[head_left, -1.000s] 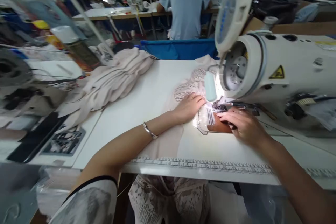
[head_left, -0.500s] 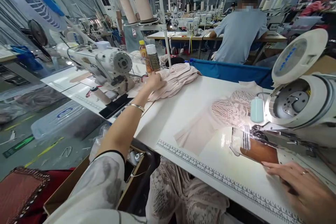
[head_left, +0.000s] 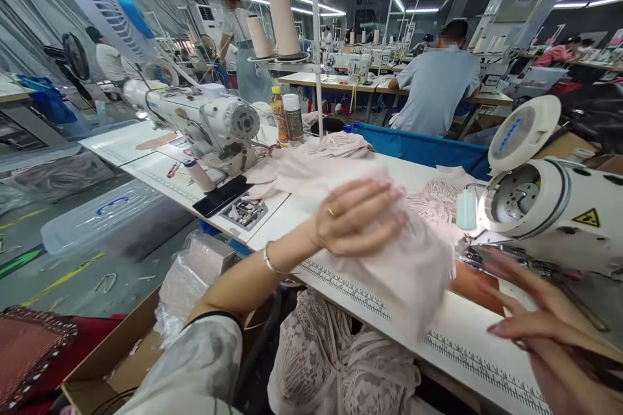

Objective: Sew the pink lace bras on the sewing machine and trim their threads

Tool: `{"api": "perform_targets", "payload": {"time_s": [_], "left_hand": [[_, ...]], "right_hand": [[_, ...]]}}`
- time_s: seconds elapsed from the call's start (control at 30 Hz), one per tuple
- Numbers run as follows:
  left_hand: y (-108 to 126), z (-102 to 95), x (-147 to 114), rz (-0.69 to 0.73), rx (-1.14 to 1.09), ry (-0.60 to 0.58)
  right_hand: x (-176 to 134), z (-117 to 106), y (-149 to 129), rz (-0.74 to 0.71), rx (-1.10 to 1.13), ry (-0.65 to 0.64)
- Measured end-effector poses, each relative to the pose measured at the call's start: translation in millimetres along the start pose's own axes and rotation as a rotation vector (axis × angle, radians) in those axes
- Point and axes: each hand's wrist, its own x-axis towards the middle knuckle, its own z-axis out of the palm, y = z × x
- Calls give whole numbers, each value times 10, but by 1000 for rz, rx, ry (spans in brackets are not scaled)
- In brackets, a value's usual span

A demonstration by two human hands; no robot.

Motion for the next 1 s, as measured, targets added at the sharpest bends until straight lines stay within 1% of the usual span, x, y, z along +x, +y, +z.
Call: {"api": "perform_targets", "payload": {"time_s": [0.03, 0.07, 0.1, 0.13, 0.17, 0.2, 0.23, 0.27, 0.3, 0.33, 0.37, 0.4, 0.47, 0.5, 0.53, 0.57, 0.63, 0.67, 0.7, 0.73, 0.77, 0.8, 0.83, 0.9, 0.97, 1.0], "left_hand": [[136, 15, 27, 32, -22, -1], [249, 47, 41, 31, -25, -15], [338, 93, 40, -13, -6, -42], [406, 142, 25, -101, 32, -107], [462, 187, -1, -211, 78, -206], [512, 218, -33, -340, 119, -335], [567, 231, -67, -476, 136, -486], [633, 224, -99, -600, 127, -635], [717, 197, -125, -698, 103, -758], [819, 156, -145, -776, 59, -845], [937, 108, -158, -837, -20, -899], [1068, 58, -164, -877, -143, -927], [1337, -23, -156, -942, -531, -926], [1462, -49, -143, -1018, -758, -900], [1570, -62, -126, -1143, -981, -847], [1659, -66, -106, -1306, -1168, -762], [1772, -51, -66, -1653, -1418, -508], [1799, -36, -52, -1766, -1505, -376], [1809, -18, -46, -1816, -1573, -278], [1806, 0, -48, -1816, -1616, -232], [1794, 19, -58, -1793, -1626, -240], [1775, 36, -75, -1760, -1603, -297], [1751, 52, -94, -1717, -1546, -389], [1700, 78, -128, -1583, -1366, -625], [1655, 98, -141, -1422, -1206, -854], [1638, 107, -141, -1341, -1156, -936]], "right_hand": [[15, 37, -65, 51, 86, -146], [23, 85, -131, 118, 147, -294], [21, 142, -193, 194, 172, -428], [9, 203, -247, 250, 179, -532], [-12, 264, -285, 286, 180, -600], [-42, 321, -303, 313, 177, -620], [-78, 371, -298, 328, 160, -606], [-119, 413, -269, 341, 124, -561], [-163, 445, -218, 351, 74, -499], [-207, 469, -153, 356, 20, -434], [-249, 488, -79, 353, -24, -381], [-288, 505, -5, 340, -50, -346], [-351, 545, 117, 316, -49, -314], [-374, 572, 155, 322, -37, -291], [-390, 606, 176, 346, -29, -240], [-400, 646, 181, 387, -27, -153], [-403, 732, 158, 490, -19, 70], [-398, 772, 139, 532, -1, 155], [-389, 804, 124, 567, 26, 199], [-380, 827, 115, 594, 56, 203], [-371, 839, 116, 617, 79, 184], [-363, 839, 127, 638, 90, 155], [-358, 830, 147, 659, 90, 130], [-348, 791, 201, 690, 69, 85], [-328, 741, 248, 670, 38, 1], [-312, 716, 261, 635, 10, -25]]}}
